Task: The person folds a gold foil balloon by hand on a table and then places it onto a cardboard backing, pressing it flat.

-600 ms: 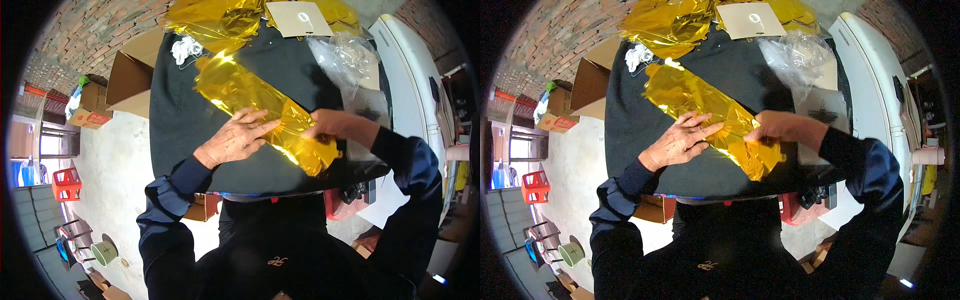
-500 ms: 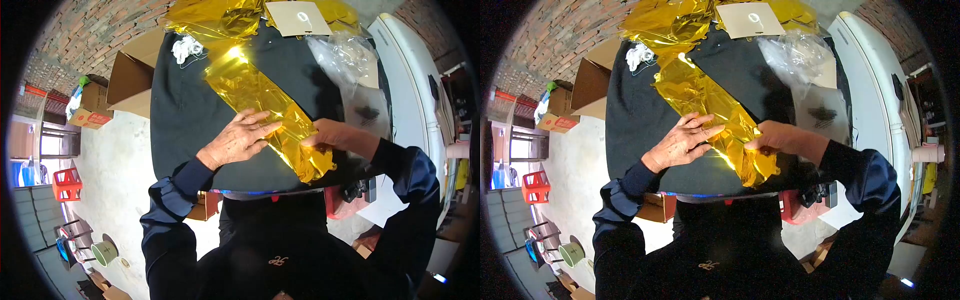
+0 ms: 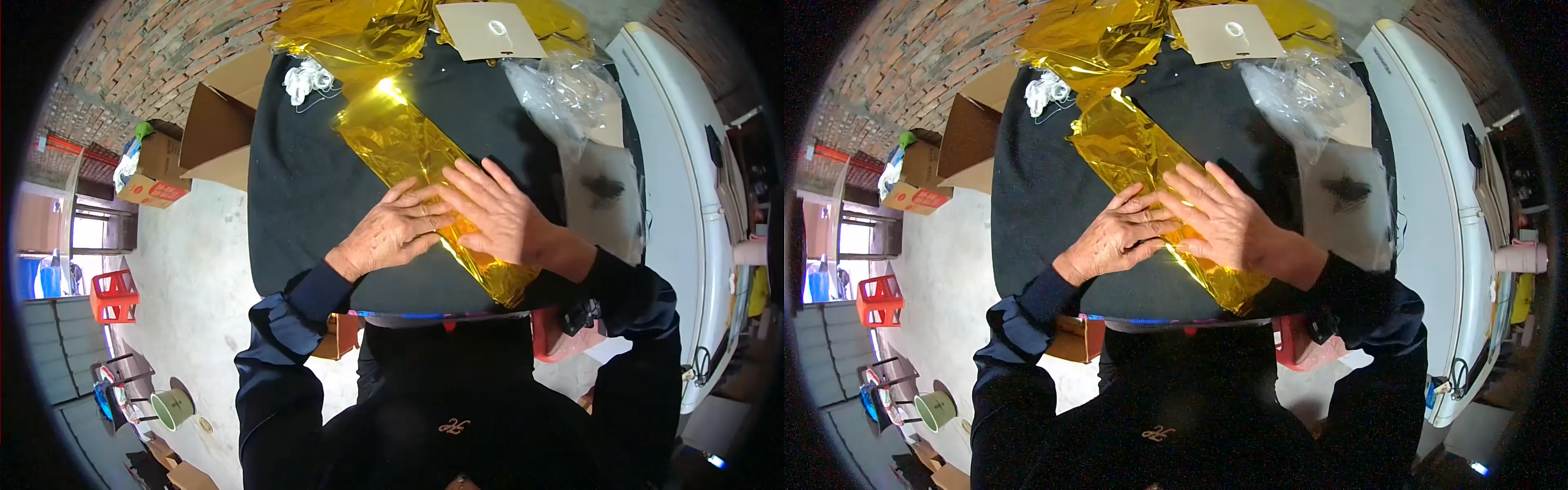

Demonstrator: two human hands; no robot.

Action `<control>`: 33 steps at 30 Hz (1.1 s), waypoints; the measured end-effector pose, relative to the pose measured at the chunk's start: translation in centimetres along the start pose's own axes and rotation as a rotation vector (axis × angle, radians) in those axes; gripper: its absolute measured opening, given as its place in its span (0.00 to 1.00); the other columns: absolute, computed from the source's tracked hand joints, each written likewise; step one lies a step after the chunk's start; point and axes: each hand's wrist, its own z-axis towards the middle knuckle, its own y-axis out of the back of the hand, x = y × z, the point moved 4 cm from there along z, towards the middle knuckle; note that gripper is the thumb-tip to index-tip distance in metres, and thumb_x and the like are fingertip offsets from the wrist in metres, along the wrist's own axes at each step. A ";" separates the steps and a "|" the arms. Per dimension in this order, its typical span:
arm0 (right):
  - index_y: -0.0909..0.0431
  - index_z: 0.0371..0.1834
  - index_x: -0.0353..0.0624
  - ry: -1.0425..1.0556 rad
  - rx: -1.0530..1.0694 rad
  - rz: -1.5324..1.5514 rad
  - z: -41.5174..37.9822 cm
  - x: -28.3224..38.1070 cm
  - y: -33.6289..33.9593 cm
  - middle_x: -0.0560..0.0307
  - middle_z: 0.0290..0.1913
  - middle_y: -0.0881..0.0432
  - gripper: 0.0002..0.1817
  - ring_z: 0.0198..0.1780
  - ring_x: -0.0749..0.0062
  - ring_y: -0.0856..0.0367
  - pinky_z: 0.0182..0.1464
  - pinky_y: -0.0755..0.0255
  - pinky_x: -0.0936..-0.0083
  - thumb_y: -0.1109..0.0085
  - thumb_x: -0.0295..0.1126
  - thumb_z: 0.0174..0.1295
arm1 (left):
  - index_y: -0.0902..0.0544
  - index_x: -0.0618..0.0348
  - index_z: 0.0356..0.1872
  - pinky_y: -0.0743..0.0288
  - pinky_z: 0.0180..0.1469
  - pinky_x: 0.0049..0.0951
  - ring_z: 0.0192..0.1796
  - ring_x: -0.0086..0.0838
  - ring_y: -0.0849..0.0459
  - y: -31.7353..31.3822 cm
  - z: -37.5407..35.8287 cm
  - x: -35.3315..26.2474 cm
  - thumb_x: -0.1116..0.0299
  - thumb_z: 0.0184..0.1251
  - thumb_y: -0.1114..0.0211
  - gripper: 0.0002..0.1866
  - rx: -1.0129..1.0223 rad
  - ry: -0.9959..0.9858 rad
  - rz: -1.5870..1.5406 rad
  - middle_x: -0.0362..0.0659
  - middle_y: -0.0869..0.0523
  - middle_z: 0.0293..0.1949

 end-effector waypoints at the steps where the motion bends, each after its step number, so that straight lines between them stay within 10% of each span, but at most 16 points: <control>1: 0.34 0.86 0.40 0.017 0.019 0.032 -0.1 0.0 -1.0 0.38 0.87 0.36 0.47 0.89 0.42 0.42 0.88 0.53 0.40 0.30 0.52 0.70 | 0.10 0.47 0.68 0.50 0.90 0.56 0.84 0.40 0.28 0.0 0.1 -0.1 0.61 0.76 0.28 0.22 0.000 0.006 -0.021 0.39 0.14 0.74; 9: 0.36 0.84 0.31 -0.004 0.128 0.045 -1.5 -0.6 -3.2 0.29 0.86 0.40 0.52 0.90 0.37 0.47 0.89 0.58 0.41 0.28 0.55 0.65 | 0.10 0.50 0.67 0.48 0.90 0.56 0.84 0.41 0.28 0.0 0.2 0.2 0.61 0.76 0.27 0.21 -0.012 0.023 -0.102 0.42 0.14 0.73; 20: 0.25 0.78 0.41 0.031 0.072 0.020 -1.5 -0.7 -3.4 0.33 0.79 0.31 0.44 0.87 0.34 0.41 0.88 0.54 0.37 0.26 0.55 0.62 | 0.27 0.58 0.81 0.47 0.89 0.55 0.88 0.48 0.36 0.9 5.2 1.0 0.54 0.87 0.43 0.30 -0.199 0.048 0.073 0.54 0.28 0.83; 33: 0.20 0.79 0.58 0.011 0.098 -0.012 -1.2 -0.7 -3.3 0.31 0.84 0.35 0.39 0.88 0.40 0.41 0.87 0.51 0.37 0.29 0.58 0.65 | 0.23 0.52 0.79 0.44 0.86 0.54 0.85 0.48 0.33 -1.0 6.3 3.5 0.49 0.87 0.44 0.29 -0.310 0.234 0.422 0.52 0.27 0.82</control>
